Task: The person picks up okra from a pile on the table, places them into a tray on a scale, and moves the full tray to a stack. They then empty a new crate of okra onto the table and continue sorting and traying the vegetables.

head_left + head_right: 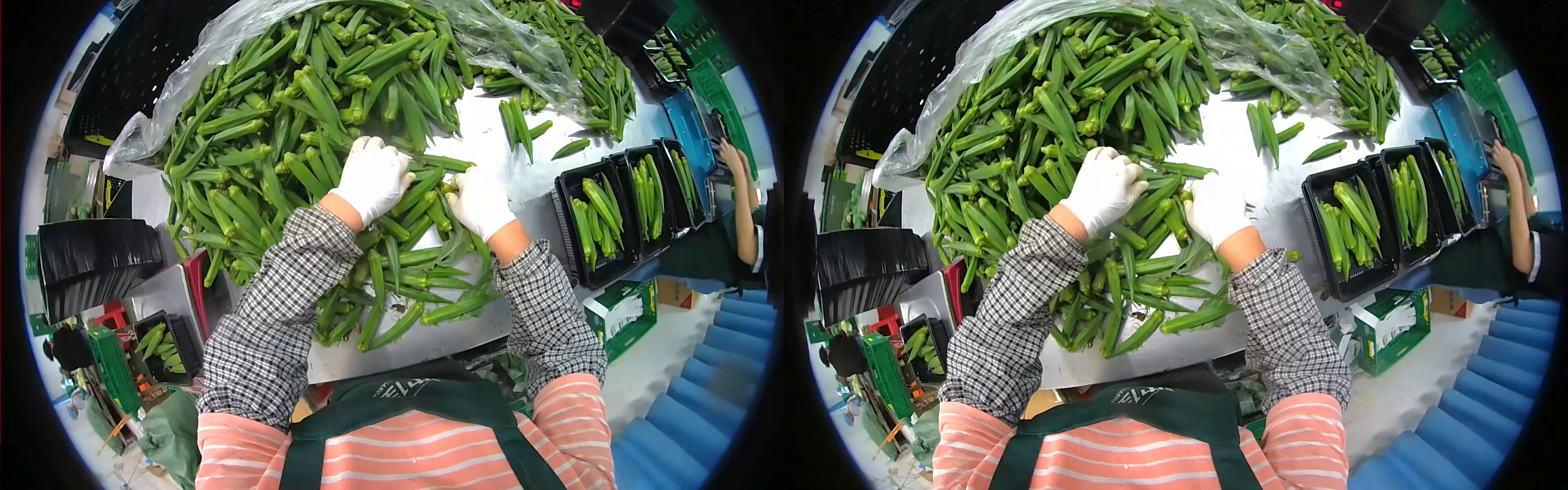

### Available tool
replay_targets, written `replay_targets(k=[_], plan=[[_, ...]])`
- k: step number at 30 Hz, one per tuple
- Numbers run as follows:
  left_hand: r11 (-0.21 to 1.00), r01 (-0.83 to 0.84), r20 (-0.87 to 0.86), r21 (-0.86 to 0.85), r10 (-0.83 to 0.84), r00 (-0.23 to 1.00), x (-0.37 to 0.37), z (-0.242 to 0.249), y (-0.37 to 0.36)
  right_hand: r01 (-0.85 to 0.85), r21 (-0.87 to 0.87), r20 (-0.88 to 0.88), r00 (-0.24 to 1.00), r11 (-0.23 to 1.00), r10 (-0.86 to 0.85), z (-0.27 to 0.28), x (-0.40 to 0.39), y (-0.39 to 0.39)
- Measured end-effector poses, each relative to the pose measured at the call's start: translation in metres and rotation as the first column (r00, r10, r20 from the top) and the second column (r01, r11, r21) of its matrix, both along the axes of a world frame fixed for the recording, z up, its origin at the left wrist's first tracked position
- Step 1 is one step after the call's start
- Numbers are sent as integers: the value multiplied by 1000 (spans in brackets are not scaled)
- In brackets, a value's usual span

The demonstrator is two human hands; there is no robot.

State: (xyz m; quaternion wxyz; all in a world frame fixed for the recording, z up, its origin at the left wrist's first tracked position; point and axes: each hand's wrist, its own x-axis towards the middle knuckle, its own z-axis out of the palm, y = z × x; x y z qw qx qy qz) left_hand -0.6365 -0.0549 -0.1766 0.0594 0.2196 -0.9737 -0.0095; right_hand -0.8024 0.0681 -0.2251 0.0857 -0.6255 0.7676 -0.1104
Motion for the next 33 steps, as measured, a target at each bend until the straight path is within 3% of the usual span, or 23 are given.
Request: replay_targets(k=[3,6,10,11,14,21,27,33], plan=[[988,-64,261,138,26,965,-10,15,-11,35,24,43,998,999,-36,-2,-2,-1],[996,-10,120,89,-1,993,-17,-2,-23,90,61,68,993,994,-94,6,1,-3],[998,-34,324,59,13,946,-33,-1,-28,76,37,41,996,996,-77,8,2,1],[994,-54,491,96,0,871,-40,3,-29,69,27,33,997,997,-70,4,2,2],[998,-13,540,61,-22,841,-47,1,-30,68,20,26,997,998,-68,0,2,2],[976,-101,623,195,-43,781,-53,3,-39,122,37,29,992,992,-123,4,5,0],[992,-45,504,118,-21,864,-45,-7,-27,77,97,102,991,992,-87,12,3,7],[989,-30,474,143,-42,879,-45,-13,-25,41,176,-16,999,984,-39,26,10,2]])
